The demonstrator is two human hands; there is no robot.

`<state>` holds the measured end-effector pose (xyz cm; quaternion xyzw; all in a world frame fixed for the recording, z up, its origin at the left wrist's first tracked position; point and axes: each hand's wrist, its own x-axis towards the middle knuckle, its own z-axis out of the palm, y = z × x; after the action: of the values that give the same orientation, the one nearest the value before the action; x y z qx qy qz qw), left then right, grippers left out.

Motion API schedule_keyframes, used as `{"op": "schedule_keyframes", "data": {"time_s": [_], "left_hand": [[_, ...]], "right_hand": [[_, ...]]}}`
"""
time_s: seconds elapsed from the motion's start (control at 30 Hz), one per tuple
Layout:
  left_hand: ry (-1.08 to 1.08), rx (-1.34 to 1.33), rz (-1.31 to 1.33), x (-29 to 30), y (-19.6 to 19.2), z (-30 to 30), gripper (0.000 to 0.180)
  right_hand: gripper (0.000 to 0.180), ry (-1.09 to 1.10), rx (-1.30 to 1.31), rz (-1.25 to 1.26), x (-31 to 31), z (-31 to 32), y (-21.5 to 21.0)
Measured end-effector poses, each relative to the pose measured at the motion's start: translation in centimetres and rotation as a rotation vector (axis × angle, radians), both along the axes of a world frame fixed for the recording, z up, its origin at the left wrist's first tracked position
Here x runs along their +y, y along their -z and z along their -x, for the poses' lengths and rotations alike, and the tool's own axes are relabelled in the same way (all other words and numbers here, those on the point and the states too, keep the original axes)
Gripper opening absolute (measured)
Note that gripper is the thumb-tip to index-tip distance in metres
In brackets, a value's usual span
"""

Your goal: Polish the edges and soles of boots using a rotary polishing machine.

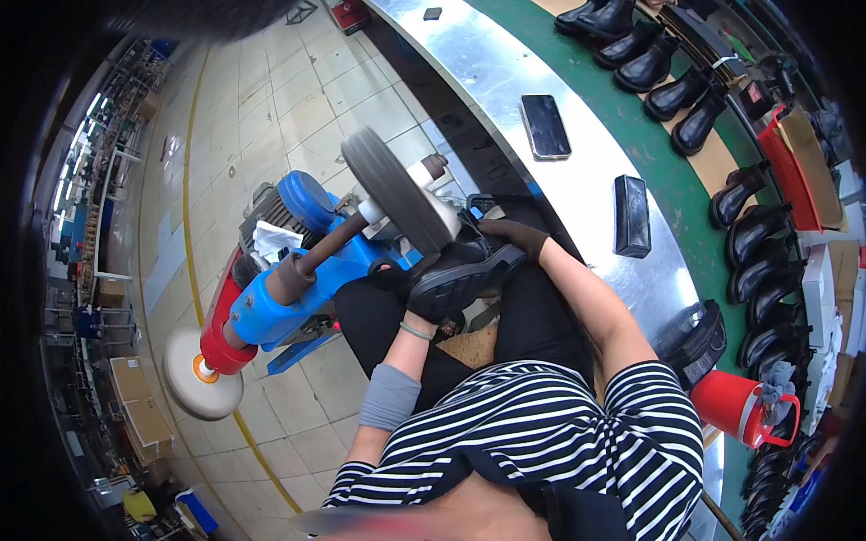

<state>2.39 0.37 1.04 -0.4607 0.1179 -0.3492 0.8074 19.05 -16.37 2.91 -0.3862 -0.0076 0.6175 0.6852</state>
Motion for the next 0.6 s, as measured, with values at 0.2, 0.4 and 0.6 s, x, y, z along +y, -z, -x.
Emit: {"op": "schedule_keyframes", "data": {"time_s": [0.2, 0.4, 0.6], "left_hand": [[-0.338, -0.450, -1.415, -2.1, -5.8, -1.9, 0.048], [-0.322, -0.269, -1.085, -0.6, -6.6, -0.4, 0.035], [-0.223, -0.289, -0.871, 0.6, -4.2, 0.1, 0.032]], "right_hand": [[0.043, 0.097, -0.179, -0.086, -2.7, -1.1, 1.1], [0.039, 0.017, -0.087, -0.022, -1.5, -0.4, 1.4], [0.042, -0.046, -0.385, 0.090, 0.0, -0.5, 3.0]]}}
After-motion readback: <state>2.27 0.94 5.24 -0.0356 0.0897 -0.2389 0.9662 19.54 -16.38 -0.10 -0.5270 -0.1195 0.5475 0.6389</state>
